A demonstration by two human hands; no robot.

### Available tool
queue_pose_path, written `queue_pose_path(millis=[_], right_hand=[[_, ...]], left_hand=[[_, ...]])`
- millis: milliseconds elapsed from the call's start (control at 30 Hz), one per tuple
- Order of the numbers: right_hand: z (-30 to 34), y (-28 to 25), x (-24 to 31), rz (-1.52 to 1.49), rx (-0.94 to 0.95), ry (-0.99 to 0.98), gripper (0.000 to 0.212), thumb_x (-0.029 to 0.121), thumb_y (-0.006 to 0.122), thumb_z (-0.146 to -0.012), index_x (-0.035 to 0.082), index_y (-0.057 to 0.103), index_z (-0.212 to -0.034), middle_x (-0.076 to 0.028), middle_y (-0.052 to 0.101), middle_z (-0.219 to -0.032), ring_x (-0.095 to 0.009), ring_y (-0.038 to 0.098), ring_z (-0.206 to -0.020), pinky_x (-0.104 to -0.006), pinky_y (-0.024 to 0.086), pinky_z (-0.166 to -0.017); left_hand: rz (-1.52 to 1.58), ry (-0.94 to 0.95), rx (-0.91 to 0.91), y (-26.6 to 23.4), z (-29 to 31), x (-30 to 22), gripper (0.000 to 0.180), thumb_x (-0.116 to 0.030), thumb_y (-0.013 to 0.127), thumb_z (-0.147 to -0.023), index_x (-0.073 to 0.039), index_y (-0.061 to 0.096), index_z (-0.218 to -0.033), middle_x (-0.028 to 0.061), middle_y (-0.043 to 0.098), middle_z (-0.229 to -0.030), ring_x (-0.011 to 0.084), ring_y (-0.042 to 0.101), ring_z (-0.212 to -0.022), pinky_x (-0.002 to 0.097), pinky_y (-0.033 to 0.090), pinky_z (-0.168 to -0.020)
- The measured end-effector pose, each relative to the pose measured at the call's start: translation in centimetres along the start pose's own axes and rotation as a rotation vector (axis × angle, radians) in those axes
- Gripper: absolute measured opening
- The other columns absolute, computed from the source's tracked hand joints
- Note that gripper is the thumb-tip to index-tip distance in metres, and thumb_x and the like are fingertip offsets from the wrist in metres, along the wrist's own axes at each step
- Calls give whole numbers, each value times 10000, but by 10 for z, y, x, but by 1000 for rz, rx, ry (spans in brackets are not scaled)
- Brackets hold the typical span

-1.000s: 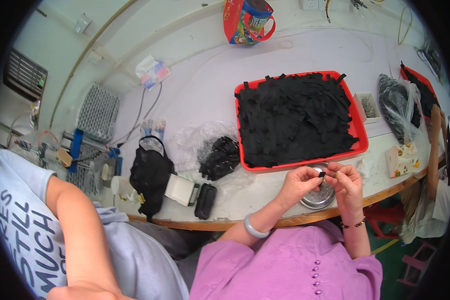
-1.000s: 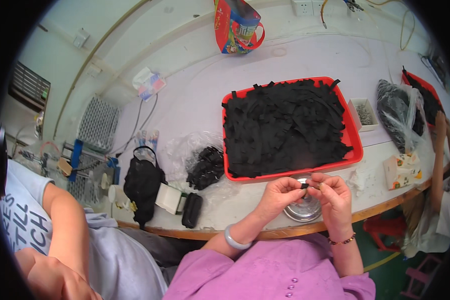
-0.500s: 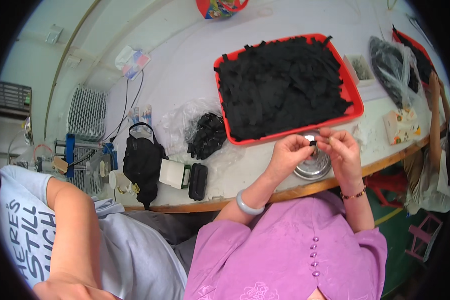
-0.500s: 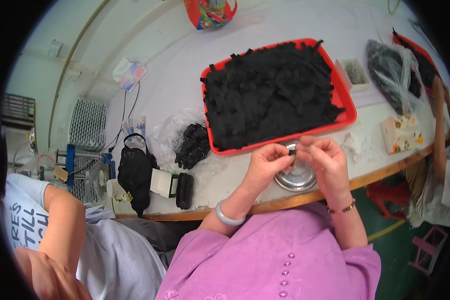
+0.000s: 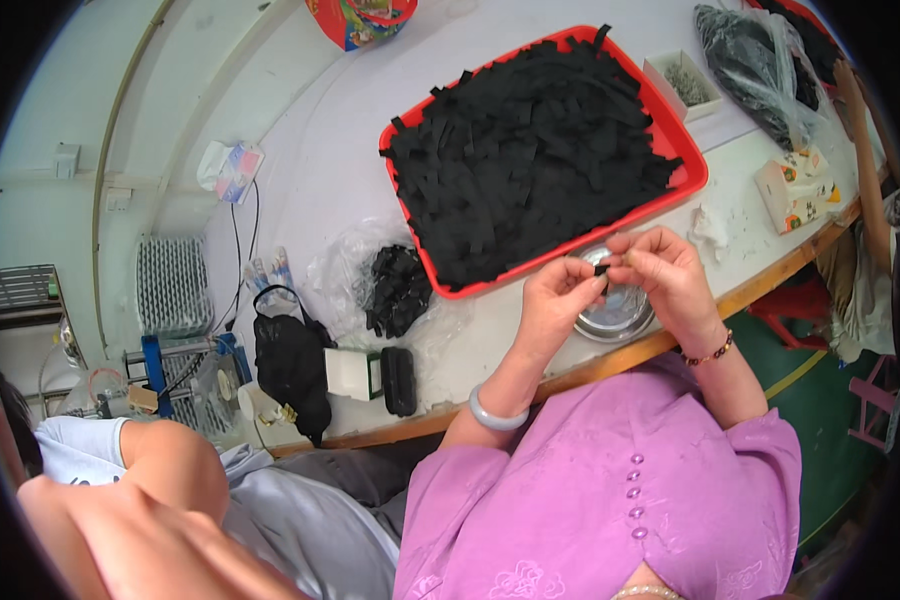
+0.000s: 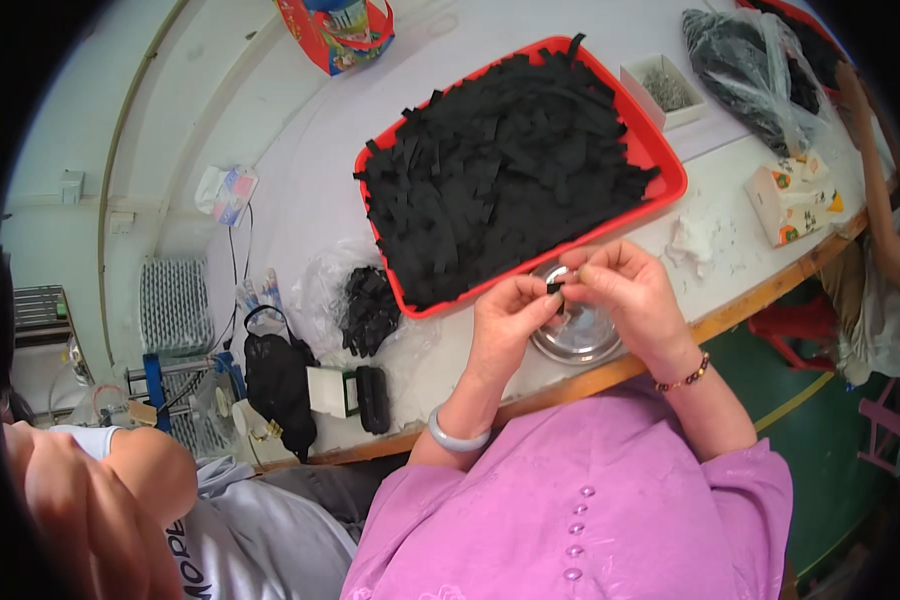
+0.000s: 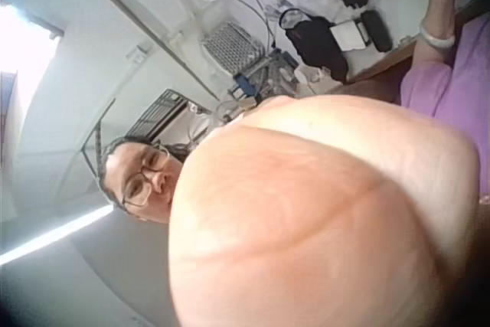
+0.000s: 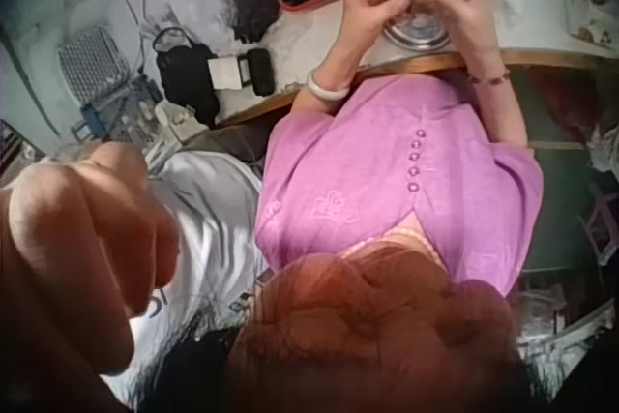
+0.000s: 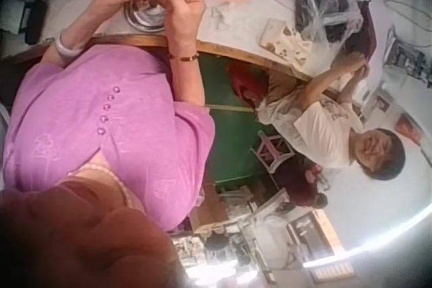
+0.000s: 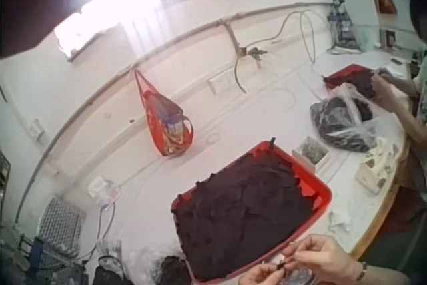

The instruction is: Assembling small black gaskets or seals onto circular metal components.

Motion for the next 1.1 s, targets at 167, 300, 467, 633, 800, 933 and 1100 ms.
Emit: queue_pose_path(millis=[167,300,467,633,800,933,1100], right_hand=[[5,0,2,15,-65,-2,111,36,557,-793,-39,505,-858,-141,587,-902,-163,605,-747,-282,495,-704],[9,2,4,46,-21,-42,44,-1,529,-793,-26,514,-826,-168,555,-996,-170,601,-797,-286,509,-749],[10,3,13,278,-29,-138,56,11,522,-804,-37,520,-831,-143,559,-1011,-135,590,-804,-242,479,-745],[11,-4,8,242,-55,-159,61,14,530,-810,-40,534,-839,-125,576,-984,-114,587,-786,-234,479,-739],[15,-2,9,266,-47,-178,49,6,531,-805,-40,523,-821,-156,576,-978,-141,593,-802,-255,486,-757],[12,-1,6,246,-63,-157,51,2,523,-806,-40,506,-830,-153,559,-984,-151,591,-797,-260,486,-757],[9,-1,2,307,-63,-167,50,7,524,-807,-34,504,-826,-143,564,-963,-137,591,-759,-256,485,-736]], left_hand=[[-166,-22,18,3,4,-8,135,-66,616,-783,17,568,-877,52,602,-782,106,579,-682,218,463,-616],[-120,179,31,7,10,-13,192,3,603,-782,19,557,-968,54,602,-909,117,577,-811,245,473,-711],[-265,157,-26,8,10,-18,193,0,597,-786,31,579,-976,53,612,-905,88,563,-784,206,451,-685],[-185,208,-7,10,1,-12,120,2,589,-803,27,607,-919,40,622,-826,66,555,-718,183,443,-634],[-171,201,7,9,8,-9,105,4,587,-805,20,604,-907,47,626,-858,86,578,-756,205,473,-678],[-125,154,56,8,3,-7,95,-4,590,-804,8,600,-897,33,623,-856,74,570,-759,201,472,-672],[-96,188,108,7,2,-11,79,-35,583,-816,-16,605,-890,-15,603,-803,35,531,-705,173,432,-608]])
Point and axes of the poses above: each hand's wrist, its own z-axis away from the middle knuckle, its own y-axis out of the palm, x = y × z, the point moved 7 cm from there along -z, towards the middle knuckle
